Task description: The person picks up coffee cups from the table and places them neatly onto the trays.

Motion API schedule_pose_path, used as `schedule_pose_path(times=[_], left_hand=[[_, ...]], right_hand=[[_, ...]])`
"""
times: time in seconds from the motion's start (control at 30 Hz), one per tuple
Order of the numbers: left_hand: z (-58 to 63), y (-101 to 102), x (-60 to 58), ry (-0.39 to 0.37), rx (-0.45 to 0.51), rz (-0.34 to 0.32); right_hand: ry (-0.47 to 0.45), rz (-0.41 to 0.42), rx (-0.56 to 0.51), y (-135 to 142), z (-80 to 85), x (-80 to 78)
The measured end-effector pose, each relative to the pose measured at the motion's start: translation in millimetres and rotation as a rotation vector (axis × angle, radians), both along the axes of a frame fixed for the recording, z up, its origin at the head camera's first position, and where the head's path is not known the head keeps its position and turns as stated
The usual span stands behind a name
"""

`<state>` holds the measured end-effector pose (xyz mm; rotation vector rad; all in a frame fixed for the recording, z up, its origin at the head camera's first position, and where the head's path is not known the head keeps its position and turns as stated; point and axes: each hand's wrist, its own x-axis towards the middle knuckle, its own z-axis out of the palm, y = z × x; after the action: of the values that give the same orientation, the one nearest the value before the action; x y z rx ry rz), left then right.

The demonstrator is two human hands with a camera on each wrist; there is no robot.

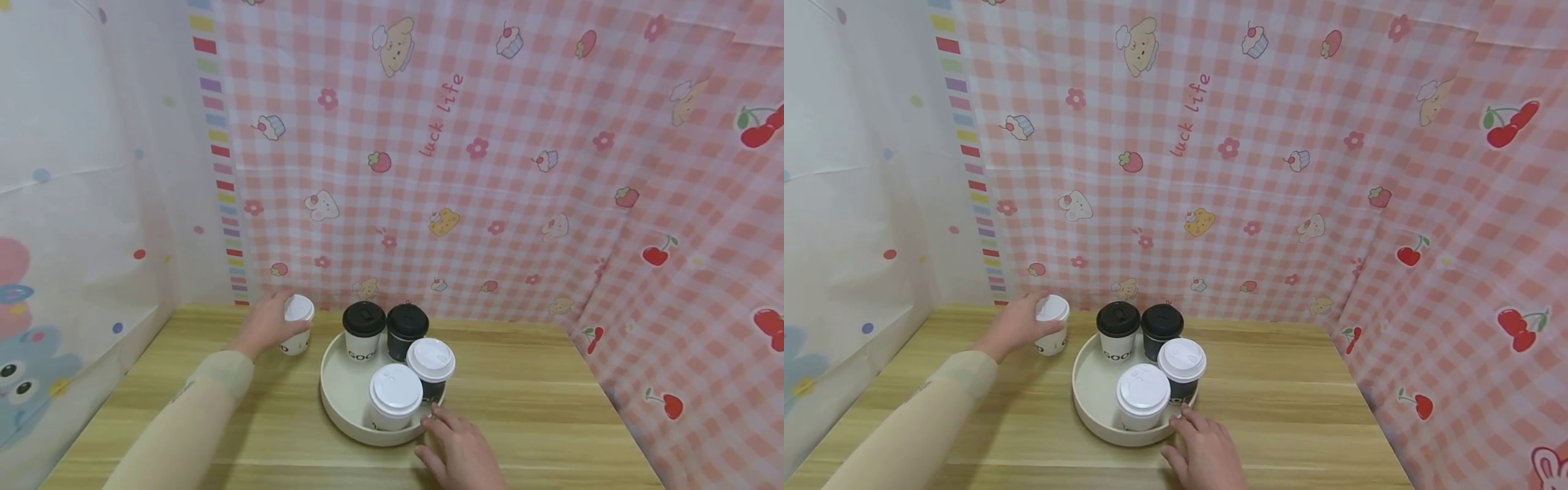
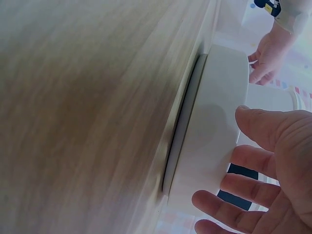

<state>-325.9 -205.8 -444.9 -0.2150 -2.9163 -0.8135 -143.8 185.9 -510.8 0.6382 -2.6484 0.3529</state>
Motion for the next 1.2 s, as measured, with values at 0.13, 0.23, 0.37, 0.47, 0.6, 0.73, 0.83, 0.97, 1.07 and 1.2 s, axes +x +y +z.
schedule_pose_path(times=[0.13, 0.23, 0.37, 0.47, 0.6, 0.73, 0.83, 0.97, 1.07, 1.2], left_hand=[[-1.5, 1.0, -1.0, -0.006, -0.004, -0.002], [-3.7, 1.5, -1.8, -0.006, -0.008, 0.000], [-5.9, 1.9, -2.0, 0.010, -0.007, 0.000], [-7.4, 2.6, -1.6, 0.037, -0.003, 0.002], [-8.6, 3.7, 0.3, 0.071, 0.015, 0.006], [-8.6, 3.2, 2.5, 0.071, 0.042, 0.015], [-9.7, 1.7, 1.6, 0.059, 0.053, 0.022], [-11.1, 0.7, -0.4, 0.045, 0.063, 0.030], [-11.9, 0.5, -1.2, 0.038, 0.066, 0.033], [-12.1, 0.1, -2.0, 0.041, 0.065, 0.034]], right_hand=[[0.006, -0.002, -0.008, 0.6, -1.4, 0.1], [-0.008, -0.005, -0.016, 0.6, -1.9, -0.1], [-0.005, -0.003, -0.021, 0.1, -1.5, 0.1], [-0.002, -0.002, -0.031, 0.1, -1.0, 0.5], [-0.014, -0.003, -0.044, 0.0, -0.2, 1.6], [-0.022, -0.006, -0.044, -0.5, 0.5, 2.4], [-0.028, -0.006, -0.045, -0.7, 1.2, 2.5], [-0.040, -0.006, -0.054, -0.6, 1.9, 2.8], [-0.047, -0.008, -0.052, -0.8, 1.3, 2.3], [-0.054, -0.014, -0.049, -1.5, 0.8, 1.3]])
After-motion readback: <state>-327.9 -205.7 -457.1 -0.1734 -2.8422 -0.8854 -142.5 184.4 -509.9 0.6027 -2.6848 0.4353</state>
